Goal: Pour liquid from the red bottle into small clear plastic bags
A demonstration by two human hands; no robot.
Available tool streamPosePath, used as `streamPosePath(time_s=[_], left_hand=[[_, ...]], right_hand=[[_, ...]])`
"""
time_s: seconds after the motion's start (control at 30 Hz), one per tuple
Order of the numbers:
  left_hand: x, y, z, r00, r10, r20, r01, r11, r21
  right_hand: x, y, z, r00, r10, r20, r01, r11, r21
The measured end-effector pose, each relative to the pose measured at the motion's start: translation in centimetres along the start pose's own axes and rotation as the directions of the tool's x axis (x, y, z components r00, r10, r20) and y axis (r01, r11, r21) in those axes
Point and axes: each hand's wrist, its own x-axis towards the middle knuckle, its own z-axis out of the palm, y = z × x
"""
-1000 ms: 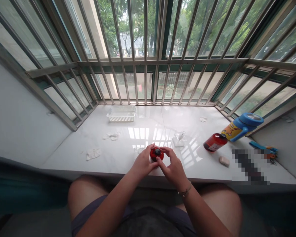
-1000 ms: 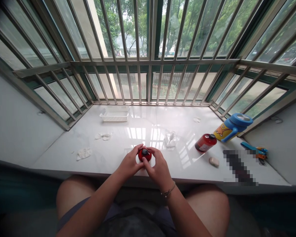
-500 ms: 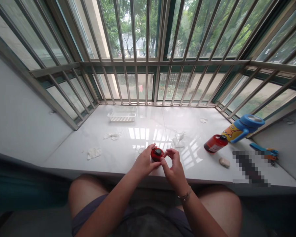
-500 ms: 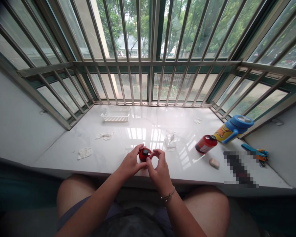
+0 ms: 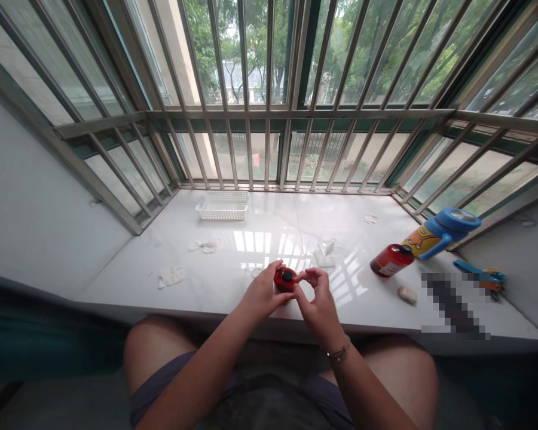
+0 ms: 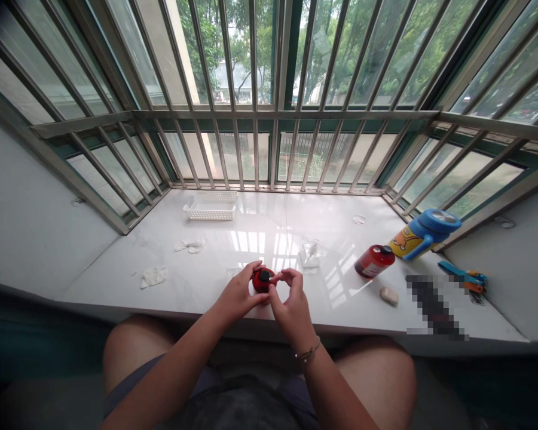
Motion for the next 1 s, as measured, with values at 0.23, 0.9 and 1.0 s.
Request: streamPosePath(time_s=[0.23,0.9,1.0], left_hand=[[0.1,0.1,0.1,1.000,-0.018,0.004,0.017,1.000,0.021],[0.1,-0.3,0.2,1.000,0.018,0.002,-0.018,1.000,0.010],[0.1,-0.3,0.3,1.000,0.025,-0.006,-0.025,1.000,0.014]], right_hand=[[0.7,-1.2,0.5,0.992,-0.029,0.125,0.028,1.000,0.007],[-1.7,-1.3,1.0,0.997,0.037,0.074,-0.043,0.996,0.078],[-2.0,-1.7,0.7,0.995,0.045,0.085,-0.050,0.997,0.057]])
